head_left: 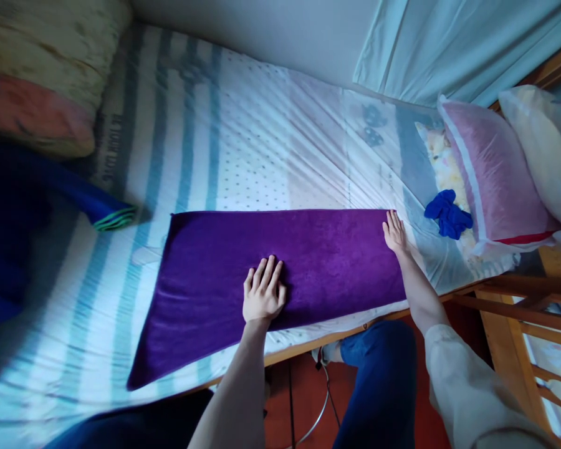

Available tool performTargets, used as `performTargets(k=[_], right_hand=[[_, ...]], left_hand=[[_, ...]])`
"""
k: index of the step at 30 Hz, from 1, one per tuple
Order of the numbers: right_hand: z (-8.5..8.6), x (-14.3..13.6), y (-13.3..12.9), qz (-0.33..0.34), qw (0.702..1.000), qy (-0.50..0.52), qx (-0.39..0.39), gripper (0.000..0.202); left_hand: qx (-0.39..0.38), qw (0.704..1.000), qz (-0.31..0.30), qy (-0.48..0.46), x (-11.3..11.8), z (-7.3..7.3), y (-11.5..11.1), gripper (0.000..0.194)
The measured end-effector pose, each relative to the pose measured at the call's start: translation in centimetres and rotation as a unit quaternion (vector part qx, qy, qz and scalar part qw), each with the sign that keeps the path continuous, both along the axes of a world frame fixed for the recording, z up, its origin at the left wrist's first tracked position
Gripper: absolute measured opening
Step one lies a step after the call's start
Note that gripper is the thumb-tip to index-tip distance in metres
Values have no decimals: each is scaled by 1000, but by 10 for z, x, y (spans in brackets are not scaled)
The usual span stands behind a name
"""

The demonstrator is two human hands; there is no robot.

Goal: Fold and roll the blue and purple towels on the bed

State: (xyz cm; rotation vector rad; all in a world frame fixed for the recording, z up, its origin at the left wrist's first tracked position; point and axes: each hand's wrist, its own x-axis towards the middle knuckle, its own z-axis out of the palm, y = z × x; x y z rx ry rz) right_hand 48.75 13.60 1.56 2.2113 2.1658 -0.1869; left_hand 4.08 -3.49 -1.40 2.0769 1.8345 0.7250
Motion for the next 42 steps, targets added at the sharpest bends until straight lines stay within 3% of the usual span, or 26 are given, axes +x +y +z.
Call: performTargets(k=[4,9,12,15,21,24,38,42], right_hand=[[8,-35,-7,-12,999,-19,29,62],[6,-117,-58,136,989,53,22,63],[2,-145,-83,197,976,88,-14,63],[1,-131,-82,176,980,93,-13,62],[-3,-41,-53,71,994,72,33,63],[-6,-20,-49,53,995,67,50,63],[-10,-21,-46,32,999,21,22,65],[-7,-40,-62,-23,1000,15,8,65]], left_hand=[[-9,1000,1,-3,0,0,0,67],[-19,1000,5,-4,0,-1,0,66],[-23,1000,3,0,-1,-1,0,65],[-33,999,1,1,-1,0,0,65],[-51,999,5,1,0,2,1,63],[-57,998,6,-1,0,4,1,61],[-86,996,-1,-16,-1,5,1,67],[-91,996,3,-14,0,9,1,67]])
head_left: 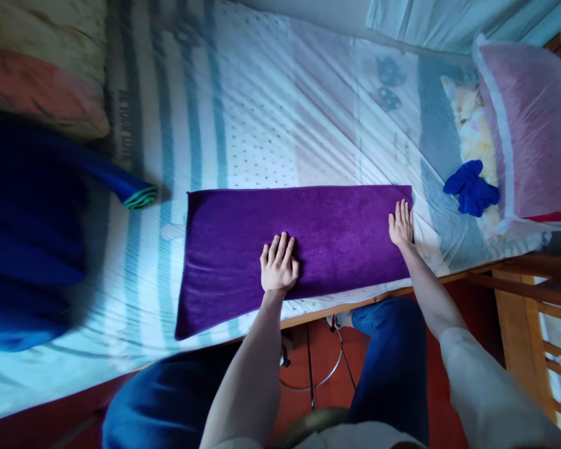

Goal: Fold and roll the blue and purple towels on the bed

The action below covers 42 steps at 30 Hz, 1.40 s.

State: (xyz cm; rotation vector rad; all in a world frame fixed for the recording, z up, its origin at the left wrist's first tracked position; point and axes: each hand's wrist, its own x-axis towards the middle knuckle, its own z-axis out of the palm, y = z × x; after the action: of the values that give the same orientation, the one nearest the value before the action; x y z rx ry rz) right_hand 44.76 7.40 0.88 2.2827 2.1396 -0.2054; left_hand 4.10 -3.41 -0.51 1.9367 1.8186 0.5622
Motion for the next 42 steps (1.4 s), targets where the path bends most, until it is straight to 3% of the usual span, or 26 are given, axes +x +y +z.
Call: performTargets(k=[3,8,11,14,16,19,22,25,30,33,36,39,42], right_hand=[[5,-43,-40,-39,999,16,-26,66],[9,-137,-120,-66,993,89,-37,68],[9,-184,-158,-45,986,161,-14,64],[12,-221,-196,-36,963,267,20,55],[14,-239,-223,-68,932,355,31,49],[15,-252,-252,-181,866,467,12,41],[16,-253,-256,-311,780,542,2,29],[19,-251,-243,-385,691,612,5,16],[23,-259,-230,-465,552,691,-34,15],[20,-266,-226,-487,506,711,-39,23],[14,-272,-218,-486,509,710,-31,29],[7,-277,-209,-486,539,687,-36,36],[-4,-282,-206,-511,555,655,-46,45]], left_hand=[[-7,1000,-1,12,2,4,-1,65],[-3,1000,-22,19,2,2,2,64],[15,999,-29,31,2,1,0,63],[20,996,-70,52,9,7,-19,63],[9,990,-119,74,20,14,-43,62],[-29,976,-185,112,42,26,-86,62],[-74,961,-230,133,60,40,-119,63],[-128,954,-234,140,62,55,-126,58],[-193,959,-174,116,38,70,-88,44],[-135,974,-157,94,22,63,-50,43],[-70,975,-182,106,16,45,-10,47],[-64,966,-205,141,24,30,33,51],[-69,962,-209,159,40,24,80,53]])
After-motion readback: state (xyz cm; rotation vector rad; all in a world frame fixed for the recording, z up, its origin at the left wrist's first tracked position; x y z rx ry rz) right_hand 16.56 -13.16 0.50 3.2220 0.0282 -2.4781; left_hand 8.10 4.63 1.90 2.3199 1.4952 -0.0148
